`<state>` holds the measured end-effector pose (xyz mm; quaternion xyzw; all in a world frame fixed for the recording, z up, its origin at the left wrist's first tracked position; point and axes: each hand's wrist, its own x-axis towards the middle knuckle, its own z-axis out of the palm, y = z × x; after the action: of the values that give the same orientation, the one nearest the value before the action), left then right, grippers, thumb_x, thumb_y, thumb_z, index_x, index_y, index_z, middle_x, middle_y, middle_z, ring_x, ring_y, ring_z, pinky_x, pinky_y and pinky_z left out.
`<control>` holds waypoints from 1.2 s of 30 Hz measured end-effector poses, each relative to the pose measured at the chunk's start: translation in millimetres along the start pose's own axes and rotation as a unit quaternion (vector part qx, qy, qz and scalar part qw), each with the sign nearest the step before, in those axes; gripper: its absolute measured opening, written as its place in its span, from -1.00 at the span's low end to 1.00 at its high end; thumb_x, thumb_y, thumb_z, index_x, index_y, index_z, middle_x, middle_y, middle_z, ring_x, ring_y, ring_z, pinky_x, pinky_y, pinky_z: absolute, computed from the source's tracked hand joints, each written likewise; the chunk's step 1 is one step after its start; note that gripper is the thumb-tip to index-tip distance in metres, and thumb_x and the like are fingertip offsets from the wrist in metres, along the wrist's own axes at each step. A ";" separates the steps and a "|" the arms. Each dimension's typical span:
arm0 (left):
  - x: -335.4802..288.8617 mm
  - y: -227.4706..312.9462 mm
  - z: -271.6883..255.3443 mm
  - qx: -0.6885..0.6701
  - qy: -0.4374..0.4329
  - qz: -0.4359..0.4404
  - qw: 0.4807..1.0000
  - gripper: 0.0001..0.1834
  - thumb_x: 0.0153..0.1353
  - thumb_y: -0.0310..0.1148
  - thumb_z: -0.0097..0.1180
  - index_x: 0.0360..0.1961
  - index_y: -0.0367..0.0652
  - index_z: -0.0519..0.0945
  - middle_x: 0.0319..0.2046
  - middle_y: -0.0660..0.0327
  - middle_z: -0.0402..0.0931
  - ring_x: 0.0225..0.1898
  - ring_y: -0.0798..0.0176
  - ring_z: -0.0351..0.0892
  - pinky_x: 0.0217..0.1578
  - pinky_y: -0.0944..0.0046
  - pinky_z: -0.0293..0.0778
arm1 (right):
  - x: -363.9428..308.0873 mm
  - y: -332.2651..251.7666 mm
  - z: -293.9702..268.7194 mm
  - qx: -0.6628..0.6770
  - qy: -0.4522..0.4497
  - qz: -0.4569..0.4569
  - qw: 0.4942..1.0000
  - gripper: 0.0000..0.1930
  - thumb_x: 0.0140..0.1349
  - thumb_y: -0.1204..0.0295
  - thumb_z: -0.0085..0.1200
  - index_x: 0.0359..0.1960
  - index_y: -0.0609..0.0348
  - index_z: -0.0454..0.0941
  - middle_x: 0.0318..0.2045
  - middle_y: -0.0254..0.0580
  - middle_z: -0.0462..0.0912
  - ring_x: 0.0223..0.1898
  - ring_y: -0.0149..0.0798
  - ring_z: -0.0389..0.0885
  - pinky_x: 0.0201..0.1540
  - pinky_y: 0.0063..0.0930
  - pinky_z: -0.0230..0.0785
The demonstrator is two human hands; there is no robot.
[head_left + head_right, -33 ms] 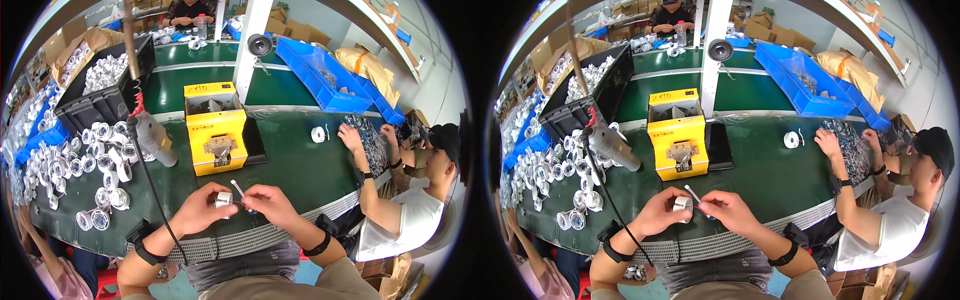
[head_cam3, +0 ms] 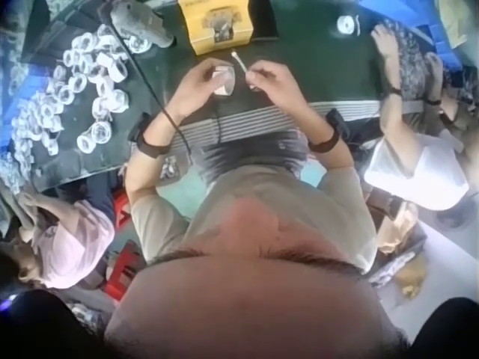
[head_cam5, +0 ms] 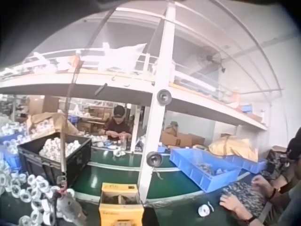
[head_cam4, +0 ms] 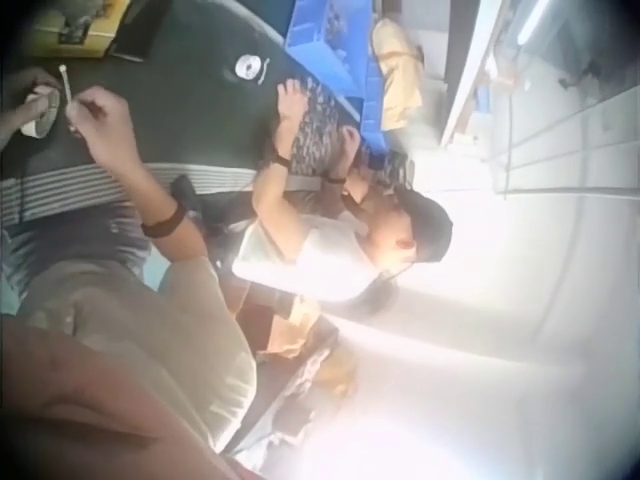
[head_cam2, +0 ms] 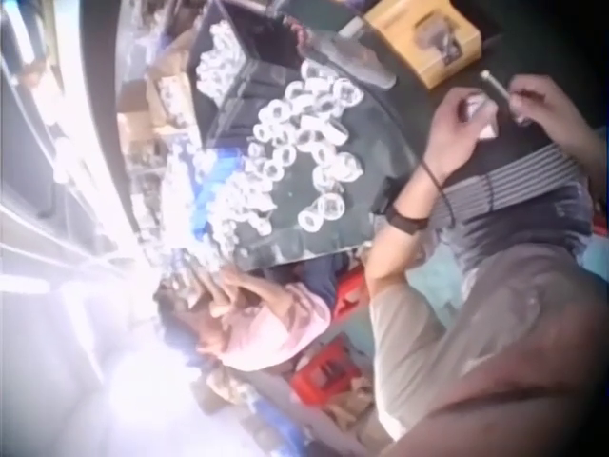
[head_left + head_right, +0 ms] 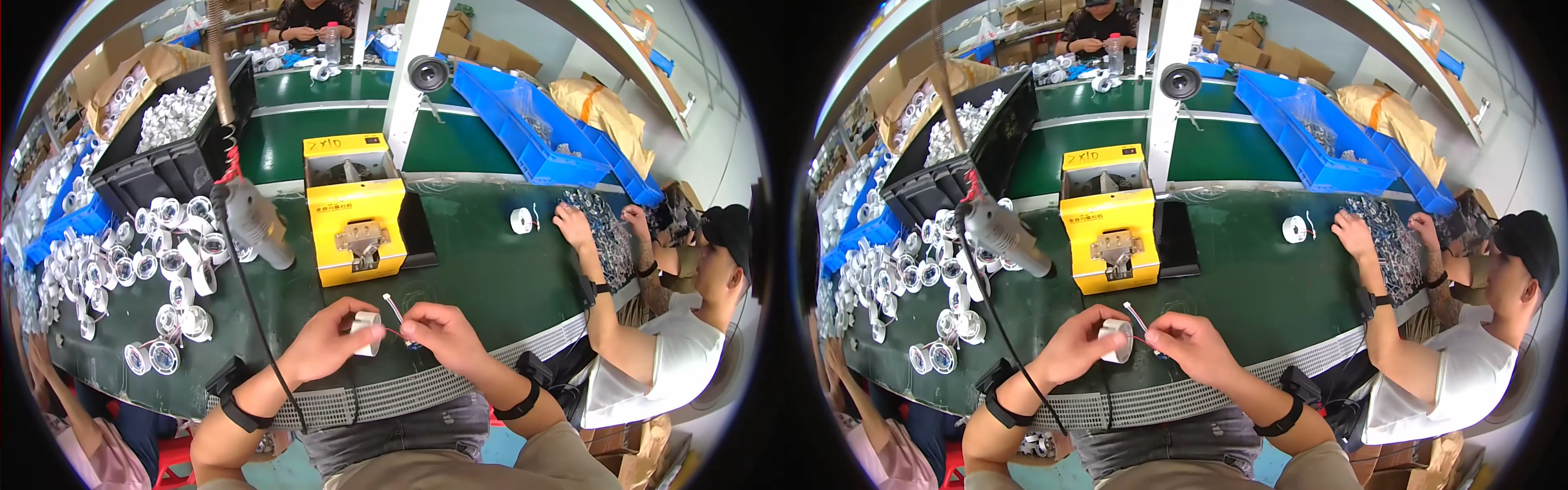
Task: Assembling small electronic components and housings using a powered screwdriver on an assembly line.
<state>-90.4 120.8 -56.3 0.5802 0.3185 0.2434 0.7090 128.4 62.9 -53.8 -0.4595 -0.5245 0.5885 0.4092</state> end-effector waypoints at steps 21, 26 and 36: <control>5.5 -3.0 7.6 -0.237 0.060 0.022 0.969 -0.65 0.43 -0.26 -0.07 0.13 -0.19 0.49 -0.23 0.38 0.52 -0.22 0.53 0.51 -0.17 0.46 0.49 | 0.2 -4.3 26.8 -0.421 0.164 -0.219 0.865 -0.67 0.01 0.55 0.31 -0.17 0.20 0.51 -0.25 -0.17 0.48 -0.35 -0.33 0.59 -0.41 -0.51 0.44; 1.9 -3.0 7.8 -0.238 0.109 0.072 0.962 -0.67 0.42 -0.27 -0.06 0.09 -0.18 0.52 -0.23 0.37 0.53 -0.23 0.52 0.51 -0.17 0.46 0.49 | 9.4 -5.8 25.1 -0.496 0.199 -0.368 0.761 -0.69 -0.04 0.54 0.32 -0.21 0.22 0.57 -0.17 -0.12 0.51 -0.33 -0.22 0.58 -0.32 -0.44 0.47; 1.9 0.3 5.7 -0.297 0.111 0.073 0.946 -0.65 0.43 -0.27 -0.11 0.11 -0.23 0.44 -0.06 0.19 0.53 -0.05 0.26 0.58 0.01 0.21 0.54 | 16.0 -2.6 25.7 -0.508 0.208 -0.354 0.758 -0.71 -0.02 0.55 0.30 -0.20 0.26 0.58 -0.21 -0.08 0.54 -0.32 -0.17 0.60 -0.26 -0.40 0.49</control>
<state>-84.9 118.4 -55.6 0.3340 0.2654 0.4406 0.7898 99.5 72.4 -52.3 -0.4928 -0.7737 -0.0607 0.3935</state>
